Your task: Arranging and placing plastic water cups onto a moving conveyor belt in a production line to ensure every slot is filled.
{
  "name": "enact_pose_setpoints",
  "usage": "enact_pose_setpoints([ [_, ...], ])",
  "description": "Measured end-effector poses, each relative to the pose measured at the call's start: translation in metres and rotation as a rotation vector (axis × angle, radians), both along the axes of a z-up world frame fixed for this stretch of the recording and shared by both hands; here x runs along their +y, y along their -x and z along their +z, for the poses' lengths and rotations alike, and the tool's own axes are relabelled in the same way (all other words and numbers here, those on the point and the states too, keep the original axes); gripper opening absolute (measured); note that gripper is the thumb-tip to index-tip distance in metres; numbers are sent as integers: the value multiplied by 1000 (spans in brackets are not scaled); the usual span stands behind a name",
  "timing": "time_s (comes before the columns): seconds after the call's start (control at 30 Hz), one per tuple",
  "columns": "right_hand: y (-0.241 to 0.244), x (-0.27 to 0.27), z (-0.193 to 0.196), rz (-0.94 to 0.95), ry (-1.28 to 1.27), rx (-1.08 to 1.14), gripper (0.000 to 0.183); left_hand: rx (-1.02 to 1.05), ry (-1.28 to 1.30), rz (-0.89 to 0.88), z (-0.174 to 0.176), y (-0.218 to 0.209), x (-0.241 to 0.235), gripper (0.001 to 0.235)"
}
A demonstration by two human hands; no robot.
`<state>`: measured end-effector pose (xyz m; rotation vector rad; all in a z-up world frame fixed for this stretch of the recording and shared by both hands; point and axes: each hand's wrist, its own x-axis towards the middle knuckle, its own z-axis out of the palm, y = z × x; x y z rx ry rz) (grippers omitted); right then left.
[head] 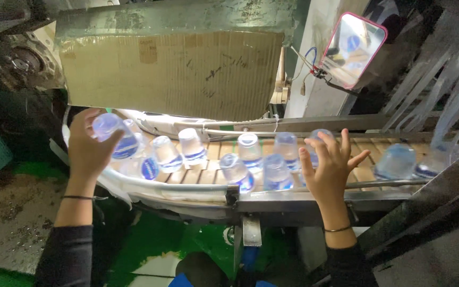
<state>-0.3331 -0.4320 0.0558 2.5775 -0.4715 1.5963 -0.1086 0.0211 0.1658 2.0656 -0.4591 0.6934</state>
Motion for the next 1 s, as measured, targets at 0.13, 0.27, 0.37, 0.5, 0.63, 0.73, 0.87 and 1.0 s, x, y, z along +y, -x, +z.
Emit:
enact_pose_setpoints([
  [0.13, 10, 13, 17, 113, -68, 37, 28, 168, 10, 156, -3, -3, 53, 66],
  [0.27, 13, 36, 42, 272, -86, 58, 17, 82, -113, 280, -17, -14, 88, 62],
  [0.37, 0, 60, 57, 514, -172, 254, 19, 118, -91, 235, -6, -7, 77, 63],
  [0.5, -22, 67, 60, 767, -193, 664, 34, 244, -88, 148, 6, 4, 44, 65],
  [0.63, -9, 5, 33, 535, -152, 826, 72, 176, -142, 103, -26, -10, 21, 72],
  [0.73, 26, -32, 44, 120, -44, 791, 55, 139, -170, 58, -42, -13, -2, 66],
  [0.87, 57, -66, 49, 188, -462, 6, 62, 113, -223, 22, -78, -25, -39, 71],
  [1.0, 68, 21, 108, 443, -971, -401, 50, 474, -326, -221, -68, 18, -82, 78],
])
